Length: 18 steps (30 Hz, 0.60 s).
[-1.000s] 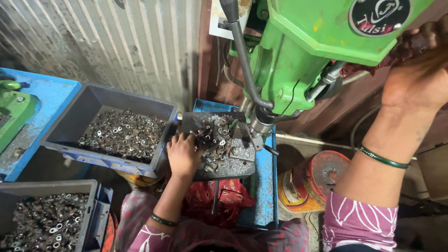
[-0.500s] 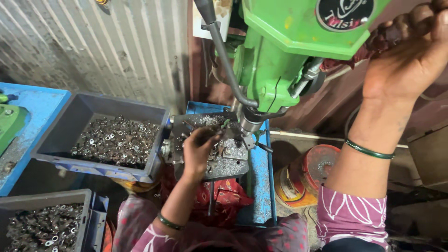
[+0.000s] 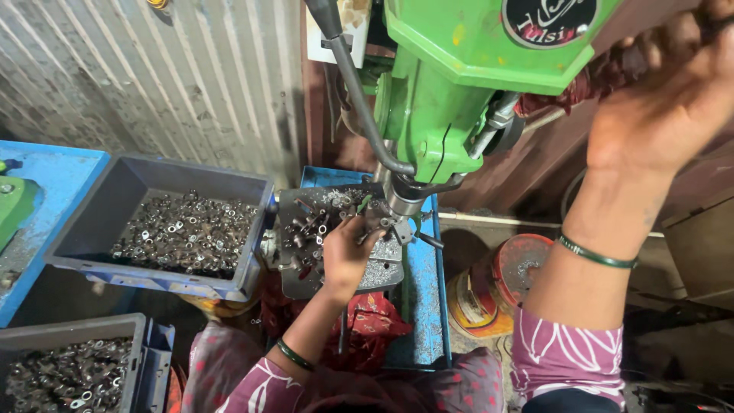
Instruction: The person drills holes in small metal components using a bench drill press. They take a part from a bin, position it on the drill table under the bit, pull the machine lever down to drill, then move the finished part aside and repeat with the next component.
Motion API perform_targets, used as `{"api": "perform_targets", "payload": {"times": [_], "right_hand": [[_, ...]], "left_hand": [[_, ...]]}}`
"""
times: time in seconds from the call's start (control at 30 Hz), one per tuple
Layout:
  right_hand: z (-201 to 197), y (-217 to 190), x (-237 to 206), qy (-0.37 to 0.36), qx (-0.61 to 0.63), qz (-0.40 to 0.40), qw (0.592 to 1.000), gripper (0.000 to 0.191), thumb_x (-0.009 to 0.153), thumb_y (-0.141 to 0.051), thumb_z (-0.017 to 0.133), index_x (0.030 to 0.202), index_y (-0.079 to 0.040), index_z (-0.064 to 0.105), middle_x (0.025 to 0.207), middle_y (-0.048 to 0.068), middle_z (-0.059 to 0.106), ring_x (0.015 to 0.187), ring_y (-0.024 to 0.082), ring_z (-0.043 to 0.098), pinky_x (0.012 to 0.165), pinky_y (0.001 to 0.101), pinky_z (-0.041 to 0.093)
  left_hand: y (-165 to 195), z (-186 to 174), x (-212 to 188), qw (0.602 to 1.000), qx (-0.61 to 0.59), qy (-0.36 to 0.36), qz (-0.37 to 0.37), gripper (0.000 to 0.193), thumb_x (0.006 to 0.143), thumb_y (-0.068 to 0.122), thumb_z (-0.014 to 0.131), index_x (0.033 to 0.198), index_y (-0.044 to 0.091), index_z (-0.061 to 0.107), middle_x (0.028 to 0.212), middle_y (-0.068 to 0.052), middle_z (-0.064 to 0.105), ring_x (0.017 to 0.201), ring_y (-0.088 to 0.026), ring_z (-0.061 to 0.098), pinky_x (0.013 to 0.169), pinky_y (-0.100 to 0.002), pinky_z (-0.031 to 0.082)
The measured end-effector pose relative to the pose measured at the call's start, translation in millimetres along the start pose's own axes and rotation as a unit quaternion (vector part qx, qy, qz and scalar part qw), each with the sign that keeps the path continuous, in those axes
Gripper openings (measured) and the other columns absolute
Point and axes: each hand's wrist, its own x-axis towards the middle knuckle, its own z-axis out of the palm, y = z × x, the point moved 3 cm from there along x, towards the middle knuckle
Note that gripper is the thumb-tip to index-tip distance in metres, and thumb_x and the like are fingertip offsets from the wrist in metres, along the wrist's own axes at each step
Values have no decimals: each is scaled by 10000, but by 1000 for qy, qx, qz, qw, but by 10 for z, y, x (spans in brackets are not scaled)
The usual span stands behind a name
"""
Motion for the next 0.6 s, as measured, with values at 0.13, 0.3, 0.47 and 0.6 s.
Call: {"api": "perform_targets", "payload": {"times": [0.13,0.3,0.47,0.6], "right_hand": [[85,-263,-460,12,12,-14,1000,354,1117,-435,534,1029,-101,457,805,27,427,746,175,376,857,337,412],[133,-422,-1087,34,31,-47,998,484,1099,-516,465,882,-89,398,703,45,396,660,185,351,848,344,427],[123,-337,-1359,62,67,-59,994,628,1080,-598,396,735,-77,339,601,63,365,573,195,327,840,351,441],[113,-299,-1405,75,111,-65,989,653,1086,-615,373,737,-64,341,605,69,365,609,200,323,820,342,434]], "left_hand": [[9,-26,33,999,18,-20,-46,243,808,248,825,990,103,758,991,-105,747,858,-337,711,725,-400,541],[53,-78,75,998,59,-13,-2,267,794,252,824,995,94,745,1023,-113,736,892,-366,694,725,-426,534],[81,-91,86,997,77,-17,-10,270,798,276,829,993,109,748,1004,-112,734,889,-367,691,723,-435,532],[125,-129,83,997,74,-18,25,248,794,262,814,1008,144,771,990,-100,750,888,-356,703,717,-432,536]]}}
